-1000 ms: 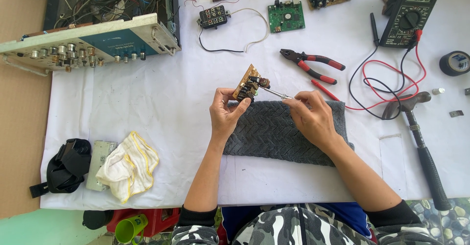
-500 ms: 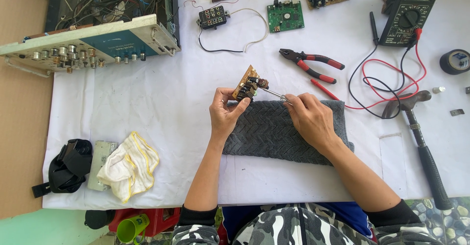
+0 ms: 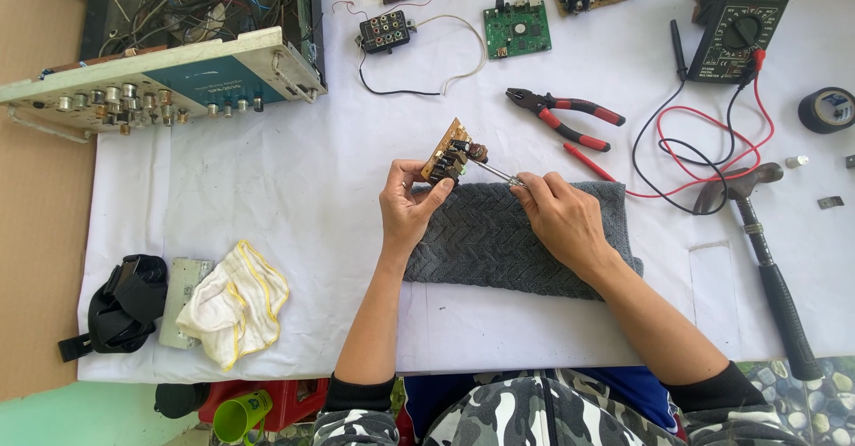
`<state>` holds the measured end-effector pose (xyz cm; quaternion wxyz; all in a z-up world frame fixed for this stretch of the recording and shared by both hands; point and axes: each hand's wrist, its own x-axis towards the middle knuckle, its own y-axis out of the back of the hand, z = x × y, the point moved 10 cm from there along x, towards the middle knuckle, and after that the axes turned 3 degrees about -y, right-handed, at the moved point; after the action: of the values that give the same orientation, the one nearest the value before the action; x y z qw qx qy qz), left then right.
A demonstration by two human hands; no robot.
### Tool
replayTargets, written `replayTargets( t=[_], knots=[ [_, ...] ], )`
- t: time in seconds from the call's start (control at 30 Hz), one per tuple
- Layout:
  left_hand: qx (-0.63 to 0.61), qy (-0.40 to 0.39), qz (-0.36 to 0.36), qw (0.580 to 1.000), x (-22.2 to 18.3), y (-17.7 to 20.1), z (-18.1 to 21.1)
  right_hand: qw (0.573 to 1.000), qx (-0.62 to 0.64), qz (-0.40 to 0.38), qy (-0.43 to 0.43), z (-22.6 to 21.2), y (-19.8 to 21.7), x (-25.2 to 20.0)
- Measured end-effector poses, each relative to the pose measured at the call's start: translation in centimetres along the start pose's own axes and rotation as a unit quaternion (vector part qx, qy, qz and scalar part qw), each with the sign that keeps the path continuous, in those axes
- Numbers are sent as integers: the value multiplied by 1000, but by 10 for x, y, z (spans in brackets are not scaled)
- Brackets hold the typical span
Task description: Inspecting and cleaning components on a small circuit board using a probe and tweezers at a repair bench.
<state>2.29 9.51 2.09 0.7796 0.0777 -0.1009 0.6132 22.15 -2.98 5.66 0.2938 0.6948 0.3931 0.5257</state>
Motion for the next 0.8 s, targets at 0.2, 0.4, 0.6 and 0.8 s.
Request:
replayTargets(
  t=[0.2,0.4,0.6,0.8],
  knots=[
    [-5,1,3,1000,0,1,-1,998,40,41,17,-4,10,1],
    [-5,2,2,1000,0,-1,1,993,100,47,32,6,-6,-8],
    [1,-1,1,1000,1,1,0,987,146,52,30,-7,5,-1],
    [-4,-8,0,1000,3,4,0,994,97,-44,-25,8,-19,-3]
  ],
)
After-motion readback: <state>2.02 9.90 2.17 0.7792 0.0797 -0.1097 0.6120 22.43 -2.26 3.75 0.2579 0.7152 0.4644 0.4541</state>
